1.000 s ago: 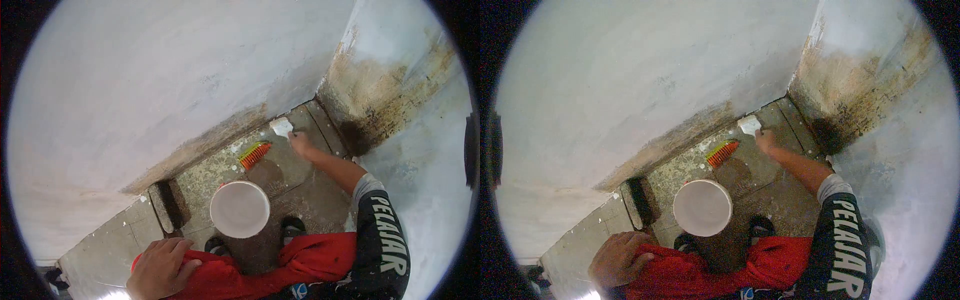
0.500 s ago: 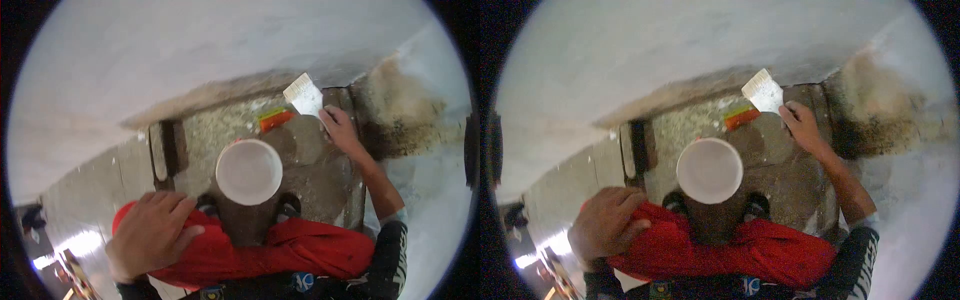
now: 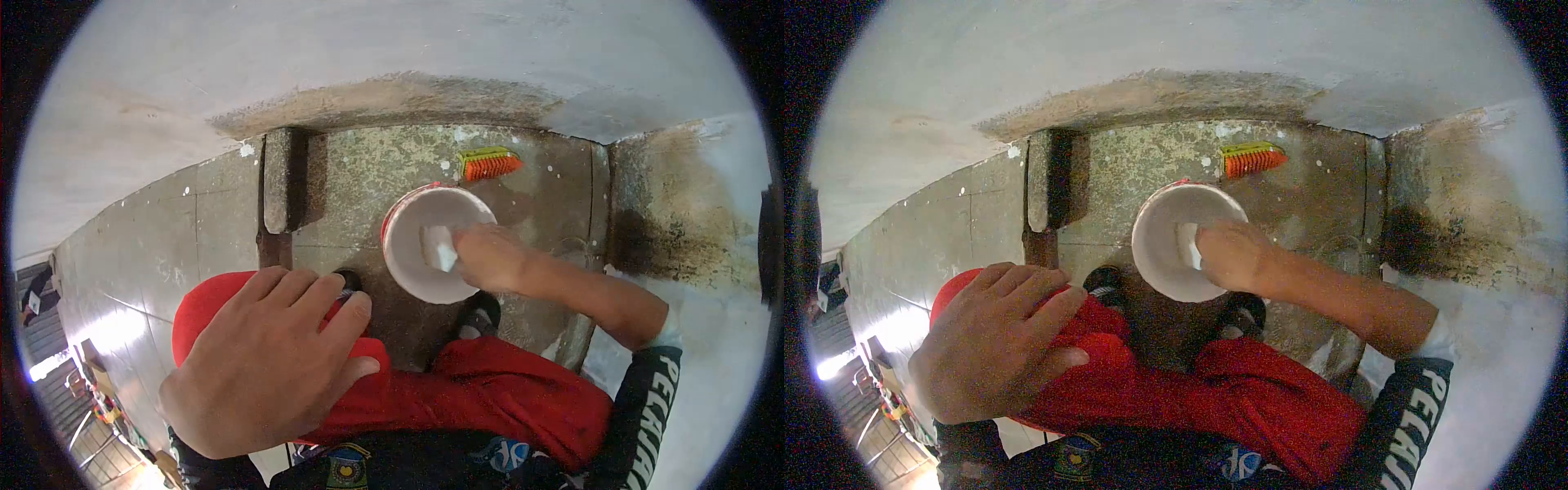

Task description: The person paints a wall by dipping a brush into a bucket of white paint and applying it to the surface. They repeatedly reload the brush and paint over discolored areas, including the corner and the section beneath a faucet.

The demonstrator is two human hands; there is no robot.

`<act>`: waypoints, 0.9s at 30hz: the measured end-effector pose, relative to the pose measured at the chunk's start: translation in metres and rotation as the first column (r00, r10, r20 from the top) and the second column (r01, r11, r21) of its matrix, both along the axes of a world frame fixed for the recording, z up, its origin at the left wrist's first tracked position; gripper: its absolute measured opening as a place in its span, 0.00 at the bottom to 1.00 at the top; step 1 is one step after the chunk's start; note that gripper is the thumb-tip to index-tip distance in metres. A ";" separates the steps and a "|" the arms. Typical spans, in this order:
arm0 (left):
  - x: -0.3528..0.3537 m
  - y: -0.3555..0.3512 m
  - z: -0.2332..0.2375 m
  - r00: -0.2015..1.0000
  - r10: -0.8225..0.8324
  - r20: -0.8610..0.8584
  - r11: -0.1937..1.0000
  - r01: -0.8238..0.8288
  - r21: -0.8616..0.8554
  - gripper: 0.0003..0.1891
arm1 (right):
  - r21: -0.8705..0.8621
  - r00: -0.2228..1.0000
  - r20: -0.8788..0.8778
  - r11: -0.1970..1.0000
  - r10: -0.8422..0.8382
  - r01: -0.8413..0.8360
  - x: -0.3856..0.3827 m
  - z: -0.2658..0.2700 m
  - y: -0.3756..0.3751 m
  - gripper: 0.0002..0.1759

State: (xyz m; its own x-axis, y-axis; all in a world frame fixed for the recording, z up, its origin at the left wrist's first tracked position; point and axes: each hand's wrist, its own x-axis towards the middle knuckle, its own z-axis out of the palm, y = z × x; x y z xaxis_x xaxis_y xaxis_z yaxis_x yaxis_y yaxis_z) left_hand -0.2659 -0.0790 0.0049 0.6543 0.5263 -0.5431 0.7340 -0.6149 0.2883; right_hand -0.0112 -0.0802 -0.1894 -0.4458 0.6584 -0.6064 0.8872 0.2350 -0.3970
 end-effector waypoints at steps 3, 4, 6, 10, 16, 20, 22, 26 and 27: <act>-0.004 0.000 -0.001 1.000 -0.012 0.022 1.000 0.012 0.010 0.26 | 0.114 0.980 -0.198 0.993 0.021 0.002 -0.005 -0.046 -0.004 0.11; -0.007 0.000 -0.001 0.999 -0.014 0.035 1.000 0.013 0.018 0.26 | 0.145 0.971 -0.237 0.989 0.007 0.028 -0.008 -0.056 -0.005 0.11; -0.010 0.000 -0.001 0.999 -0.019 0.046 0.999 0.018 0.026 0.27 | 0.174 0.960 -0.278 0.983 -0.008 0.058 -0.012 -0.070 -0.005 0.11; -0.016 0.003 -0.002 0.999 -0.015 0.048 1.000 0.014 0.024 0.27 | 0.266 0.927 -0.363 0.964 0.097 0.004 -0.011 -0.098 -0.004 0.10; -0.024 0.002 -0.005 0.995 -0.035 0.089 0.998 0.030 0.063 0.25 | 0.108 0.957 -0.279 0.987 -0.082 0.116 -0.025 -0.095 -0.003 0.11; -0.023 0.005 -0.004 0.998 -0.023 0.065 0.999 0.021 0.043 0.28 | 0.184 0.959 -0.282 0.981 -0.011 0.066 -0.028 -0.104 -0.001 0.14; -0.025 0.003 -0.007 0.997 -0.033 0.067 0.998 0.029 0.061 0.29 | 0.138 0.961 -0.266 0.984 -0.070 0.110 -0.035 -0.097 0.000 0.14; -0.024 0.004 -0.006 0.997 -0.033 0.073 0.997 0.028 0.072 0.28 | 0.153 0.962 -0.272 0.986 -0.020 0.064 -0.035 -0.095 0.004 0.15; -0.024 0.004 -0.006 0.997 -0.036 0.071 0.997 0.031 0.072 0.28 | 0.153 0.962 -0.274 0.986 -0.023 0.067 -0.032 -0.096 0.004 0.15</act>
